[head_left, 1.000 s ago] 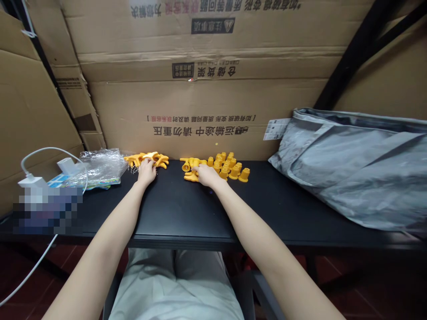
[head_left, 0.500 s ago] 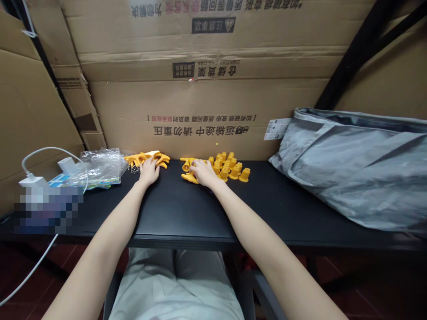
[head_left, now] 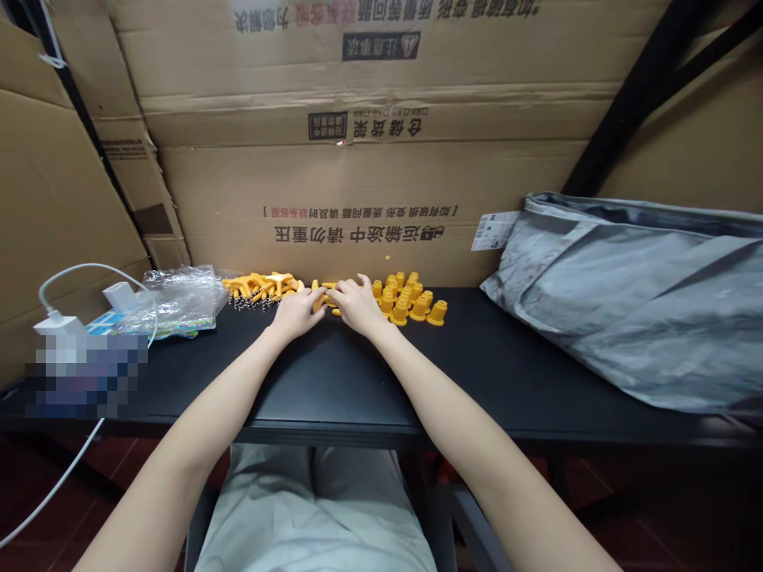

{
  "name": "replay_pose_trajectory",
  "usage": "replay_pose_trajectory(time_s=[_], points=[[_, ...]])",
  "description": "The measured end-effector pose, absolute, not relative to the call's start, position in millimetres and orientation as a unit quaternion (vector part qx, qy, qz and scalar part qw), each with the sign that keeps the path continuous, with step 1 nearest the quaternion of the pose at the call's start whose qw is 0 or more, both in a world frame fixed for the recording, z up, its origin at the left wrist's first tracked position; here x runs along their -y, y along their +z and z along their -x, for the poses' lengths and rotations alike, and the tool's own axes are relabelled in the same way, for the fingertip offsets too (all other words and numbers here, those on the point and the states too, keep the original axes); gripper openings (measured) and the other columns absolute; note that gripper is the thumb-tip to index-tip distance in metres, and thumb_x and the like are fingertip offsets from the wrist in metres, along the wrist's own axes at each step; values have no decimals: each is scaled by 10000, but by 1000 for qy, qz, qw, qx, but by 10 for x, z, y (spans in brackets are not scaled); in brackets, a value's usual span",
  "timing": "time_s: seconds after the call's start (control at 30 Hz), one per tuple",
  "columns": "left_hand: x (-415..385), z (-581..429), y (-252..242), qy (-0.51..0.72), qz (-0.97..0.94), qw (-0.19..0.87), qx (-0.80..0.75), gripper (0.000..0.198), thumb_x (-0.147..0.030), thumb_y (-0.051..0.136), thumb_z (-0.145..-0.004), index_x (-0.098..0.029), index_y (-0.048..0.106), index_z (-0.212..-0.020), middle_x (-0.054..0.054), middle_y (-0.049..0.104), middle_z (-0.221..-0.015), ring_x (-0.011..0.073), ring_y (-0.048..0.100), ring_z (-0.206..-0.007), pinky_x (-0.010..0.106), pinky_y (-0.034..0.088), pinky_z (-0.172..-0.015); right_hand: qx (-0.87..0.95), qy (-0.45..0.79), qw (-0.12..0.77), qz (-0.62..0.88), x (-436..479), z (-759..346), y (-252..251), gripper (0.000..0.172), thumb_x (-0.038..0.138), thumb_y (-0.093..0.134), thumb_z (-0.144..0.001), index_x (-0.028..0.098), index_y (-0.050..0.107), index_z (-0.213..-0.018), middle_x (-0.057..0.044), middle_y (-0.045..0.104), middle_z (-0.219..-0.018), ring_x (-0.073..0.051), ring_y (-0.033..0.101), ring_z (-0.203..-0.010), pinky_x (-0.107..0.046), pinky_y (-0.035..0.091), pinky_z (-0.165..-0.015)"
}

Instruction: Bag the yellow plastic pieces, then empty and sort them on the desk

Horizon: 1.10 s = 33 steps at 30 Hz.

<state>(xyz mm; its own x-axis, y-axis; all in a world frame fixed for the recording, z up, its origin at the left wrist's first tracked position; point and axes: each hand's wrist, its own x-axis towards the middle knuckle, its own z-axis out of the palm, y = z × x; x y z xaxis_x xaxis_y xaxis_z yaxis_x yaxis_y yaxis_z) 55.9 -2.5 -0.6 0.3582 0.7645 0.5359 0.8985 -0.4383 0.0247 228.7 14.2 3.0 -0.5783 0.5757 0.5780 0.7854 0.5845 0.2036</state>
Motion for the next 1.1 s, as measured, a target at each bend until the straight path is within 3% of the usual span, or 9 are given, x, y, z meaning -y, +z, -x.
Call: replay_pose_trajectory(time_s=[0.27, 0.37, 0.6, 0.8, 0.93, 1.1], points=[[-1, -475, -2, -258, 776, 127, 561, 401, -295, 479, -889, -237, 522, -1283, 80, 638, -1188, 227, 649, -967, 288, 498, -737, 848, -155, 208, 462, -108, -2245, 56, 271, 247, 416, -958, 146, 604, -1124, -133, 668, -1102, -246, 578, -1027, -424, 270, -969], [-21, -446, -15, -279, 773, 122, 556, 399, -298, 471, -893, -231, 519, -1284, 77, 635, -1206, 229, 642, -1005, 291, 502, -763, 844, -148, 208, 472, -114, -2257, 66, 277, 241, 416, -959, 141, 569, -1167, -139, 660, -1126, -250, 574, -1037, -413, 276, -948], [-70, -402, -32, -280, 796, 83, 530, 384, -258, 507, -855, -211, 536, -1235, 72, 657, -1166, 221, 636, -1016, 315, 491, -846, 845, -135, 196, 479, -121, -2265, 74, 199, 272, 488, -937, 155, 593, -1061, -122, 681, -1063, -243, 576, -999, -371, 284, -844], [-106, -371, -41, -304, 790, 22, 531, 313, -265, 552, -800, -216, 580, -1108, 24, 676, -853, 185, 644, -796, 286, 478, -751, 845, -168, 211, 461, -104, -2263, 79, 152, 256, 504, -926, 169, 587, -1018, -112, 674, -1044, -248, 545, -965, -381, 267, -832], [-160, -348, -69, -322, 786, -49, 526, 279, -254, 571, -757, -205, 583, -1031, -36, 579, -654, 138, 556, -617, 256, 440, -635, 847, -195, 210, 448, -114, -2247, 65, 130, 224, 507, -915, 175, 586, -1006, -108, 666, -1021, -252, 521, -964, -402, 256, -850], [-209, -324, -72, -339, 755, -185, 530, 201, -209, 597, -704, -168, 585, -900, -71, 486, -558, 85, 455, -496, 213, 375, -526, 851, -220, 205, 431, -112, -2226, 56, 128, 191, 497, -911, 189, 589, -1000, -96, 655, -1021, -248, 498, -976, -419, 245, -880]])
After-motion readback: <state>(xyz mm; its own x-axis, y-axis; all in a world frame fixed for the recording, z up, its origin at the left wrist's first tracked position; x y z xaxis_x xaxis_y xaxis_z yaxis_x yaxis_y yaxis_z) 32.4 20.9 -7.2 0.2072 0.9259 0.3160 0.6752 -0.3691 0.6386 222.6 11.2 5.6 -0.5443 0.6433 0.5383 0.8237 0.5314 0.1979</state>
